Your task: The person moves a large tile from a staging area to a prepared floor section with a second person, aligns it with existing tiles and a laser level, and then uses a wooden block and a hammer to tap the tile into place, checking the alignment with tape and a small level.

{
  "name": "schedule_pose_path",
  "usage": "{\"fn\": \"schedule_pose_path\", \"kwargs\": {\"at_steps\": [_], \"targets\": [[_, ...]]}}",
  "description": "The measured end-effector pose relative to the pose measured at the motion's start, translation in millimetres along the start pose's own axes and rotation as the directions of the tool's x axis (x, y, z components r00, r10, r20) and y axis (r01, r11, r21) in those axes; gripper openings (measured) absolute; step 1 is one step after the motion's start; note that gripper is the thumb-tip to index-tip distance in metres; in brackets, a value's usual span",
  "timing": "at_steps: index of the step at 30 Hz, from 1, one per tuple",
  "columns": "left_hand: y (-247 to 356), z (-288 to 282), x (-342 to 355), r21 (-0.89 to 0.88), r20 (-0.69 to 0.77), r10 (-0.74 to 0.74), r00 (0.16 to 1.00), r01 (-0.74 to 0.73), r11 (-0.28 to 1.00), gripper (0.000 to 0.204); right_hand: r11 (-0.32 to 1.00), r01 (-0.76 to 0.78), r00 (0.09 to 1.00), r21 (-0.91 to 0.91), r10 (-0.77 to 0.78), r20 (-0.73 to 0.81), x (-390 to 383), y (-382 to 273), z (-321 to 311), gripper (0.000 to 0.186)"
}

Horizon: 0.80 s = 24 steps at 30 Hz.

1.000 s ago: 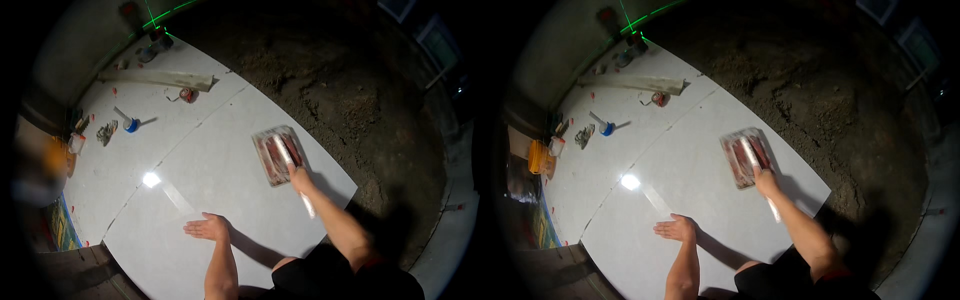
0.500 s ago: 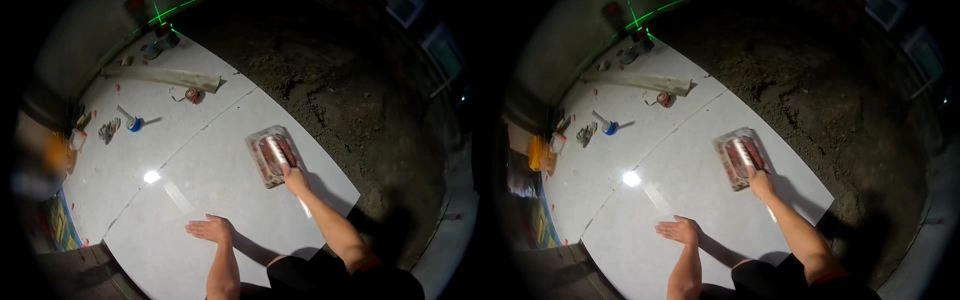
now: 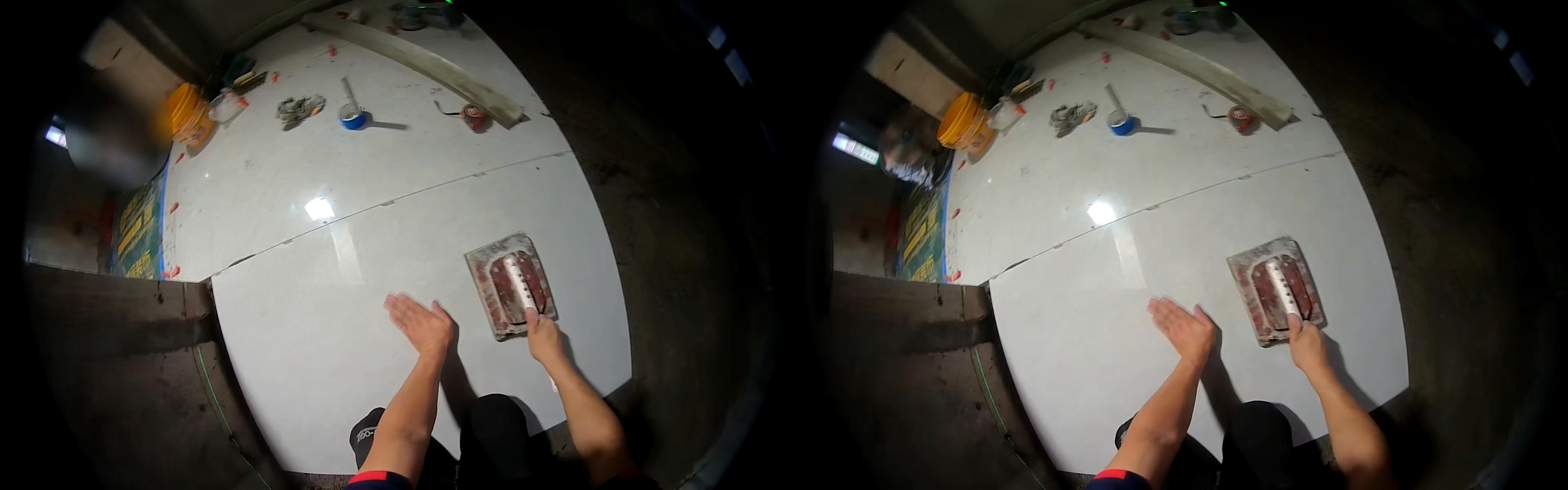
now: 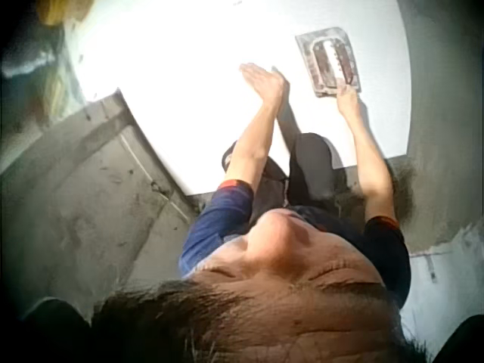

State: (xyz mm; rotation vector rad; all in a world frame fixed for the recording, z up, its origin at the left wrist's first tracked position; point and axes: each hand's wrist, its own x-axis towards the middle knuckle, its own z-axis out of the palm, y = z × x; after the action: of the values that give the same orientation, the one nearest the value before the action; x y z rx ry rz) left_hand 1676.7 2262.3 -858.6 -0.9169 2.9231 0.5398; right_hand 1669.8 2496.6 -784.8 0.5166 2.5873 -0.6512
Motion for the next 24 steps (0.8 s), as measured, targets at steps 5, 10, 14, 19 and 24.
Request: {"fn": "schedule_pose_path", "kwargs": {"at_steps": [5, 10, 14, 19, 24], "targets": [[-34.5, -32.0, 171.8, 0.061, -0.187, 0.314, 0.931, -0.308, 0.949, 0.083, 0.998, 0.035, 0.999, -0.058, -0.034, 0.019, 1.3, -2.7, -2.8, 0.070], [-49.2, -34.3, 232.9, 0.069, -0.155, 0.443, 0.883, -0.438, 0.896, 0.086, 0.992, 0.060, 0.998, -0.110, -0.058, 0.020, 9.9, 11.1, -1.1, 0.070], [-65.8, -42.8, 211.6, 0.044, -0.125, 0.498, 0.858, -0.497, 0.867, 0.084, 0.992, 0.110, 0.994, -0.062, -0.110, 0.007, 3.9, -4.2, -11.6, 0.068], [-161.3, -80.1, 121.4, 0.000, -0.083, 0.367, 0.926, -0.369, 0.930, 0.083, 0.977, 0.212, 0.977, -0.031, -0.212, 0.020, 14.7, 11.5, -6.7, 0.070], [-304.7, -103.5, -17.9, -0.002, -0.287, -0.296, 0.911, 0.308, 0.951, 0.085, 0.973, 0.203, 0.970, 0.106, -0.214, 0.115, 22.2, 18.4, -11.0, 0.076]]}}
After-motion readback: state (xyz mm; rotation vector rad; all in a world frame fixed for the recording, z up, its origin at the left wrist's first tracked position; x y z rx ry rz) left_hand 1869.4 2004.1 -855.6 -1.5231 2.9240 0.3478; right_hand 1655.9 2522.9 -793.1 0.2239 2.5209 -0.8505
